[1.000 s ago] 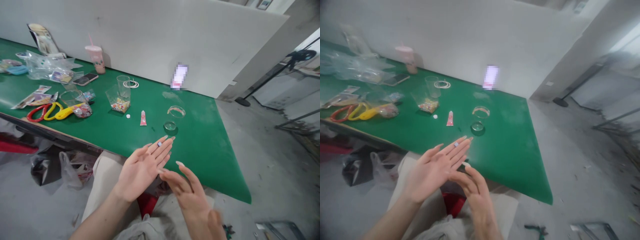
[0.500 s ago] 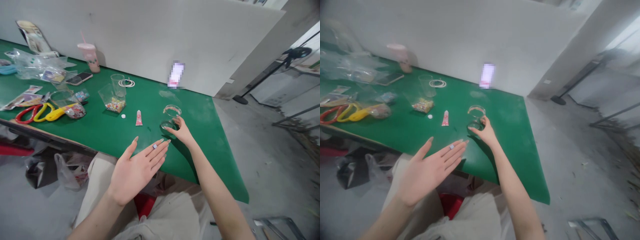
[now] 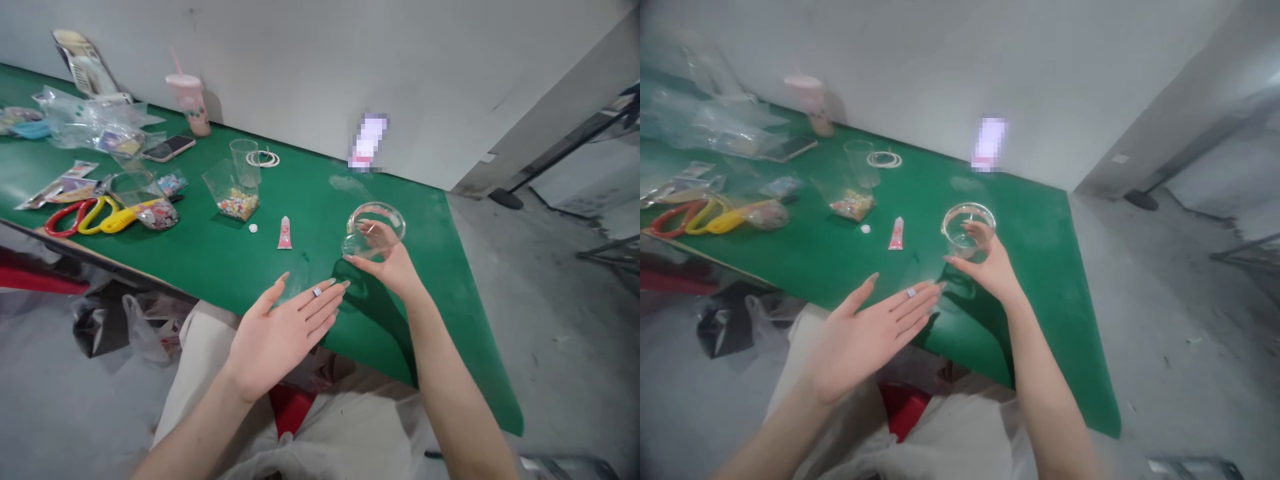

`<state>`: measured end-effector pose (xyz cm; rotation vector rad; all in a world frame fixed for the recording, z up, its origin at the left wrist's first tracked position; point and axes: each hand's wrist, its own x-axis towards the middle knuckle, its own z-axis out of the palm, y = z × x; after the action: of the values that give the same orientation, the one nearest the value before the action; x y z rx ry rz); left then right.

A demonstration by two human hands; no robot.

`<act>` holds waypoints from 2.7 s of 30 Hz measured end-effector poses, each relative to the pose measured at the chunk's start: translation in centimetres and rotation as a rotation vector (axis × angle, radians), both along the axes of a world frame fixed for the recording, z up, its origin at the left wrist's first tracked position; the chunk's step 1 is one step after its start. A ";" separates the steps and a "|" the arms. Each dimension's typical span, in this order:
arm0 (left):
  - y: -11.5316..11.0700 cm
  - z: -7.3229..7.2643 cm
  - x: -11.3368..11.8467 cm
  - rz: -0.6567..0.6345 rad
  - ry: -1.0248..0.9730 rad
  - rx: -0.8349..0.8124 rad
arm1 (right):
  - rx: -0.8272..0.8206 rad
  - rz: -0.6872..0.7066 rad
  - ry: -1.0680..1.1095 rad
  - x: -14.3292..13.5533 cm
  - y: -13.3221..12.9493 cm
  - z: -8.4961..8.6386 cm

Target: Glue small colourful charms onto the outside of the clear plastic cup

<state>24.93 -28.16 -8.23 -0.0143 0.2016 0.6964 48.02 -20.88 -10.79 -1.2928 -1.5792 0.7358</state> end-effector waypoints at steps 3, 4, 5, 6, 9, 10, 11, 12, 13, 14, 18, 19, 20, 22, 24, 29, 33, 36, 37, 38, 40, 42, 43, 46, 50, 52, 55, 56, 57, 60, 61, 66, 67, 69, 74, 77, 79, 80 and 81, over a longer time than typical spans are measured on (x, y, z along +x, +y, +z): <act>0.2 0.0 0.2 -0.001 0.010 -0.019 | 0.059 0.059 -0.174 0.2 -1.3 1.7; 0.2 0.1 0.3 0.002 0.014 -0.023 | 0.079 0.081 -0.213 0.1 -1.6 2.1; 0.2 0.2 0.4 0.006 0.017 -0.025 | 0.098 0.104 -0.239 0.0 -1.9 2.4; 0.1 0.3 0.4 0.011 0.021 -0.026 | 0.120 0.125 -0.256 -0.1 -2.1 2.6; 0.1 0.6 0.6 0.027 0.039 -0.031 | 0.191 0.170 -0.307 -0.4 -2.4 2.8; 0.1 0.6 0.7 0.032 0.047 -0.033 | 0.213 0.178 -0.333 -0.5 -2.4 2.9; 0.1 0.6 0.8 0.036 0.057 -0.035 | 0.231 0.184 -0.364 -0.5 -2.5 2.9; 0.2 0.6 0.8 0.040 0.067 -0.038 | 0.245 0.187 -0.395 -0.5 -2.5 3.0; 0.3 0.5 0.9 0.042 0.078 -0.043 | 0.252 0.189 -0.425 -0.5 -2.5 3.1; 0.5 0.5 1.0 0.044 0.089 -0.051 | 0.255 0.190 -0.451 -0.4 -2.6 3.2; 1.1 0.1 1.3 0.044 0.125 -0.100 | 0.267 0.181 -0.528 -0.4 -2.8 3.4; 1.1 0.1 1.3 0.039 0.124 -0.104 | 0.277 0.175 -0.554 -0.5 -2.8 3.4; 1.2 0.0 1.4 0.035 0.119 -0.101 | 0.290 0.168 -0.583 -0.5 -2.9 3.4; 1.2 0.0 1.5 0.028 0.111 -0.088 | 0.318 0.155 -0.637 -0.6 -2.9 3.4; 1.2 0.0 1.5 0.029 0.113 -0.081 | 0.332 0.148 -0.669 -0.7 -3.0 3.4; 1.3 0.0 1.4 0.032 0.123 -0.092 | 0.334 0.144 -0.681 -1.0 -3.2 3.7; 1.3 0.3 1.5 0.027 0.142 -0.110 | 0.330 0.149 -0.690 -1.1 -3.4 3.8; 1.2 0.5 1.7 0.019 0.152 -0.125 | 0.336 0.151 -0.690 -1.0 -3.3 3.8; 1.1 0.6 1.8 0.018 0.154 -0.134 | 0.339 0.154 -0.690 -1.0 -3.3 3.7; 1.1 0.6 1.8 0.018 0.155 -0.143 | 0.342 0.158 -0.690 -1.0 -3.3 3.7; 1.1 0.7 1.8 0.016 0.157 -0.159 | 0.344 0.163 -0.693 -1.0 -3.3 3.7; 1.1 0.7 1.7 0.015 0.155 -0.161 | 0.342 0.163 -0.698 -1.0 -3.3 3.7; 1.1 0.7 1.7 0.015 0.151 -0.160 | 0.341 0.163 -0.701 -1.0 -3.3 3.7; 1.0 0.6 1.6 0.019 0.143 -0.158 | 0.337 0.169 -0.708 -1.1 -3.3 3.7; 1.0 0.6 1.6 0.020 0.149 -0.163 | 0.341 0.171 -0.708 -1.1 -3.3 3.7; 1.0 0.6 1.7 0.015 0.151 -0.162 | 0.343 0.171 -0.712 -1.1 -3.3 3.7; 0.9 0.6 1.8 0.001 0.155 -0.153 | 0.350 0.175 -0.724 -1.1 -3.3 3.6; 0.9 0.6 1.8 -0.001 0.159 -0.147 | 0.351 0.177 -0.727 -1.0 -3.3 3.6; 0.9 0.6 1.8 -0.003 0.160 -0.140 | 0.353 0.180 -0.729 -1.0 -3.3 3.5; 0.9 0.7 1.8 -0.007 0.158 -0.125 | 0.361 0.186 -0.730 -1.0 -3.2 3.5; 0.9 0.7 1.8 -0.007 0.157 -0.124 | 0.363 0.188 -0.730 -1.0 -3.2 3.4; 0.9 0.6 1.7 -0.004 0.157 -0.138 | 0.364 0.192 -0.728 -1.0 -3.2 3.4; 0.8 0.6 1.7 -0.002 0.149 -0.136 | 0.363 0.190 -0.729 -1.0 -3.2 3.4; 0.8 0.4 1.7 0.001 0.134 -0.130 | 0.365 0.185 -0.733 -0.9 -3.2 3.4; 0.7 0.4 1.8 0.006 0.130 -0.133 | 0.376 0.190 -0.743 -0.9 -3.2 3.4; 0.7 0.5 1.8 0.010 0.133 -0.141 | 0.374 0.190 -0.747 -1.0 -3.2 3.5; 0.7 0.5 1.8 0.012 0.136 -0.148 | 0.371 0.194 -0.748 -1.0 -3.2 3.5; 0.7 0.5 1.9 0.012 0.134 -0.151 | 0.371 0.198 -0.747 -1.1 -3.2 3.6; 0.8 0.5 1.9 0.012 0.128 -0.153 | 0.372 0.202 -0.746 -1.1 -3.2 3.6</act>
<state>26.79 -27.40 -7.72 -0.1174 0.3776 0.6933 46.94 -24.09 -7.21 -1.1947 -2.3315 0.0324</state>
